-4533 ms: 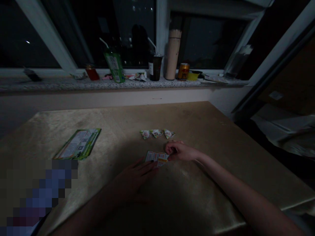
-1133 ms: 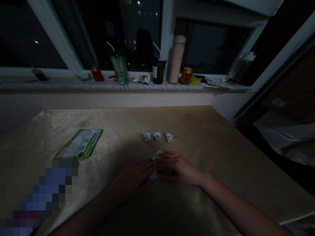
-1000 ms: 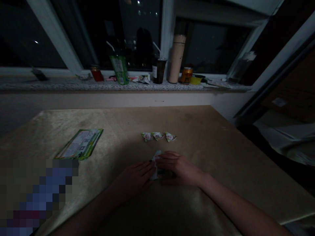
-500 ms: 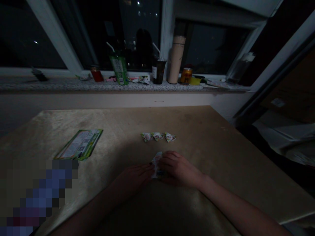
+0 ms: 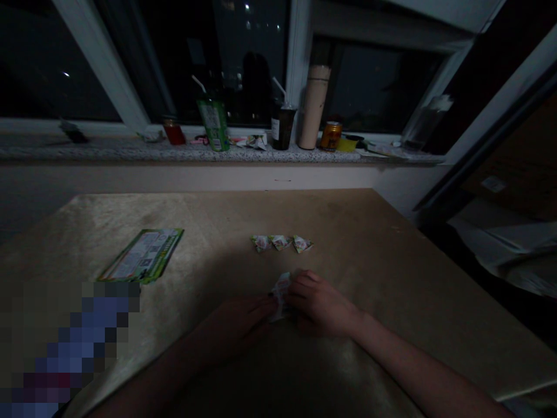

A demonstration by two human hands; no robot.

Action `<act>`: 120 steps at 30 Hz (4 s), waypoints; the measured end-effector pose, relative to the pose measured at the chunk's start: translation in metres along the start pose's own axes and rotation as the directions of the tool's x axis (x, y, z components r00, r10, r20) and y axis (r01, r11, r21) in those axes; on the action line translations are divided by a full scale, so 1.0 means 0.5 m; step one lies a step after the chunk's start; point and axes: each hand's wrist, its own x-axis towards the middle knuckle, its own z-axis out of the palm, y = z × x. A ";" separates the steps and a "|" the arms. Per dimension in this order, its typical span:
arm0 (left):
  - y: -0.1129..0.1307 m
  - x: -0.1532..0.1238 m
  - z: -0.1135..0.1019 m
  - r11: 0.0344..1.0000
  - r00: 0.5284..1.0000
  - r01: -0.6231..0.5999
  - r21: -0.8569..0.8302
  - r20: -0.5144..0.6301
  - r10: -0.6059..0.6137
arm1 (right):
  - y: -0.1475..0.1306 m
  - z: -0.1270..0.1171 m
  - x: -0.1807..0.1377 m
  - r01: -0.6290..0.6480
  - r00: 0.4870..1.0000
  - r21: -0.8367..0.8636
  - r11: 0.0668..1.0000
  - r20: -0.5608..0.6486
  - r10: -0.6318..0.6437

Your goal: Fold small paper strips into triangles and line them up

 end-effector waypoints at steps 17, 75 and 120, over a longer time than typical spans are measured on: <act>-0.002 0.003 -0.015 0.999 0.999 0.023 -0.044 0.036 -0.021 | 0.029 0.016 -0.008 -0.113 0.977 0.200 0.973 -0.157 0.145; 0.005 -0.004 0.000 0.973 0.996 0.008 0.229 0.079 -0.027 | 0.026 0.057 0.025 -0.601 0.756 0.329 0.728 -0.063 0.652; 0.008 -0.011 -0.003 0.997 0.988 0.016 0.070 0.149 -0.026 | 0.036 0.039 0.018 -0.653 0.730 0.287 0.701 -0.011 0.684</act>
